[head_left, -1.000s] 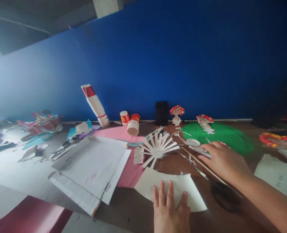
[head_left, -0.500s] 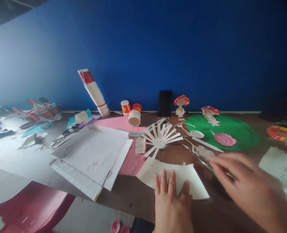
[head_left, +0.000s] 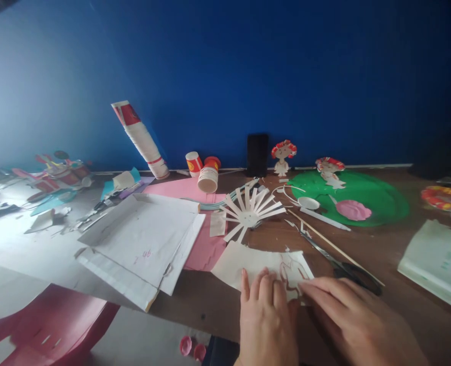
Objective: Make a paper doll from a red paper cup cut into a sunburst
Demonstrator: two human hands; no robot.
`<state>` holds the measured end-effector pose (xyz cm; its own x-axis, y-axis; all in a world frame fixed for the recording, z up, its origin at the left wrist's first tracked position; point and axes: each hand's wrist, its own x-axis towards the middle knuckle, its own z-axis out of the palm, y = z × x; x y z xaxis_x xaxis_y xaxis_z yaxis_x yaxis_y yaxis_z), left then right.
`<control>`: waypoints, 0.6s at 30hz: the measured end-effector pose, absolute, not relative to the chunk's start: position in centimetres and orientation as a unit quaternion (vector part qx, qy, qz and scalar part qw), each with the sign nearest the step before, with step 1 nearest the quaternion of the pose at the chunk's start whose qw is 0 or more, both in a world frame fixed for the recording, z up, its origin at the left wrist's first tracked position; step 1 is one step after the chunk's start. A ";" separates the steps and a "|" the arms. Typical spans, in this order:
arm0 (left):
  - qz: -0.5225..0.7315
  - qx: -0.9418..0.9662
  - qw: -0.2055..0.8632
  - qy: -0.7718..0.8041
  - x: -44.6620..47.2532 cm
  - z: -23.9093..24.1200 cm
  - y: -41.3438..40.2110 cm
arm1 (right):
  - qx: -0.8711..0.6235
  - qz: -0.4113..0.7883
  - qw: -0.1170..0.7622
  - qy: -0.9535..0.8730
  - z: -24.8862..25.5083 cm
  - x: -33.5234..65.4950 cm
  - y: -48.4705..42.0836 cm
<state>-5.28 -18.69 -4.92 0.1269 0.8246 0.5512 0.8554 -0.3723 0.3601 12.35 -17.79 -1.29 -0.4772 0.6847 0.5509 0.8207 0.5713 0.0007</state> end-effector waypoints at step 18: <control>-0.323 -0.769 0.026 -0.551 -5.8 -3.5 -18.7 | -0.470 -0.136 0.239 -0.839 -1.4 12.0 -18.7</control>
